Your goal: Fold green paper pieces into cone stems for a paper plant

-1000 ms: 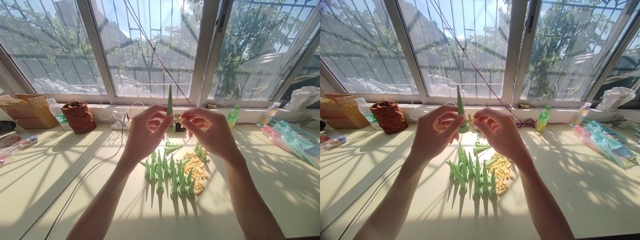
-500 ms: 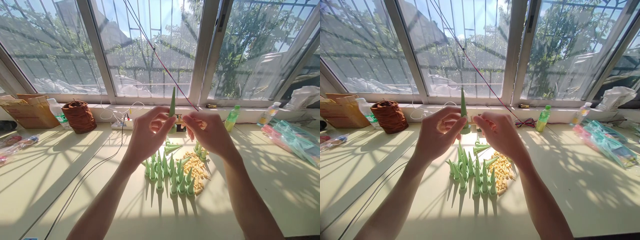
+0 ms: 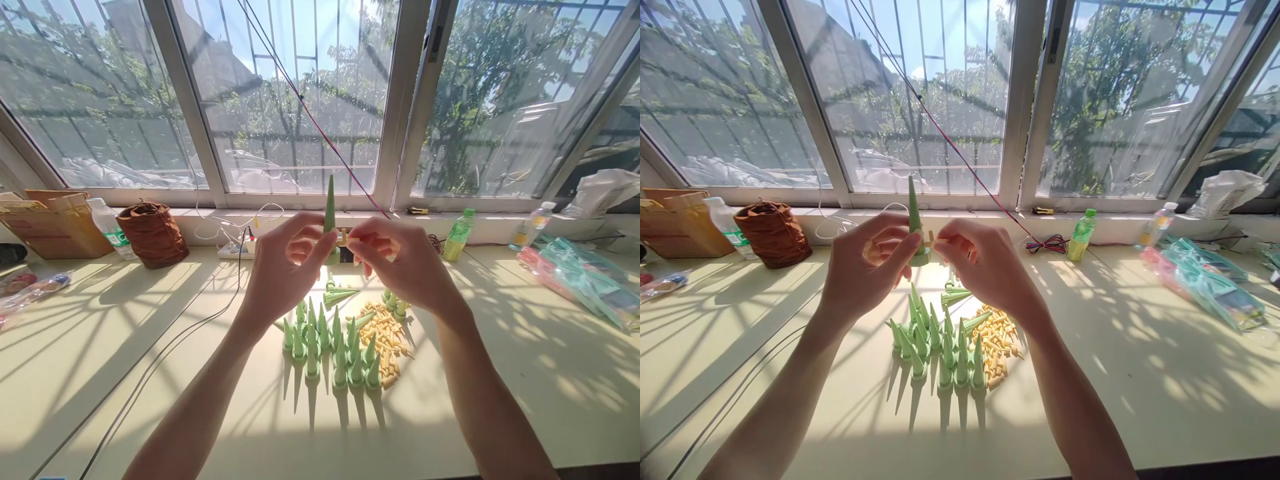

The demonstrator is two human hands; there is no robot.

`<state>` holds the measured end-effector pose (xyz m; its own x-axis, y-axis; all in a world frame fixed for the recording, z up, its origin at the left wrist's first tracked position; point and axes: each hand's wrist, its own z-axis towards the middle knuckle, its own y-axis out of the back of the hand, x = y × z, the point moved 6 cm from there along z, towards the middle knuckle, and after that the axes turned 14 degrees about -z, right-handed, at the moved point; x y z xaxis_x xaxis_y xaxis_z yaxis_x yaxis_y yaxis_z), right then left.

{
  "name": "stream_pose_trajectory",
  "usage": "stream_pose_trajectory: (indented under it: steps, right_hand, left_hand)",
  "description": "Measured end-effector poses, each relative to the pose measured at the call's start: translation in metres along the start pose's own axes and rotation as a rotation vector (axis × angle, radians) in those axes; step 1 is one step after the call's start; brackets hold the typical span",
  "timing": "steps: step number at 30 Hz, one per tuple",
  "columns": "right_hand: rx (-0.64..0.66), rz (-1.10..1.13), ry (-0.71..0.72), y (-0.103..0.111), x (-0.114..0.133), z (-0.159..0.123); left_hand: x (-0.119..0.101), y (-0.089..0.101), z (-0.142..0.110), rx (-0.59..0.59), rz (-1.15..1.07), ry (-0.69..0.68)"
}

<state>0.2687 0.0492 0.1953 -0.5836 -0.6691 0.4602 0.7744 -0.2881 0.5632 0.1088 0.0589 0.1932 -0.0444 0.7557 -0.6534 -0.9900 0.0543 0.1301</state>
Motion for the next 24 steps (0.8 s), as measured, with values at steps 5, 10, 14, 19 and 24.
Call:
stream_pose_trajectory:
  steps: [5, 10, 14, 19, 24]
  right_hand:
    - [0.033, -0.072, -0.036, -0.002, -0.004, 0.002]
    - [0.064, -0.101, -0.058, -0.005, -0.011, 0.005]
    - [0.051, -0.016, -0.060, -0.004, -0.013, 0.005]
    - [0.022, 0.045, -0.014, -0.002, -0.011, 0.004]
    - [0.023, 0.048, -0.028, -0.005, -0.012, 0.005]
  left_hand:
    - [0.005, -0.003, 0.000, -0.008, -0.012, 0.026]
    - [0.007, -0.004, -0.001, -0.013, 0.006, 0.040]
    - [0.008, -0.002, 0.000, -0.029, -0.002, 0.059]
    - [0.010, 0.001, 0.001, -0.050, -0.038, 0.076]
    - [0.010, 0.000, 0.001, -0.030, -0.044, 0.095]
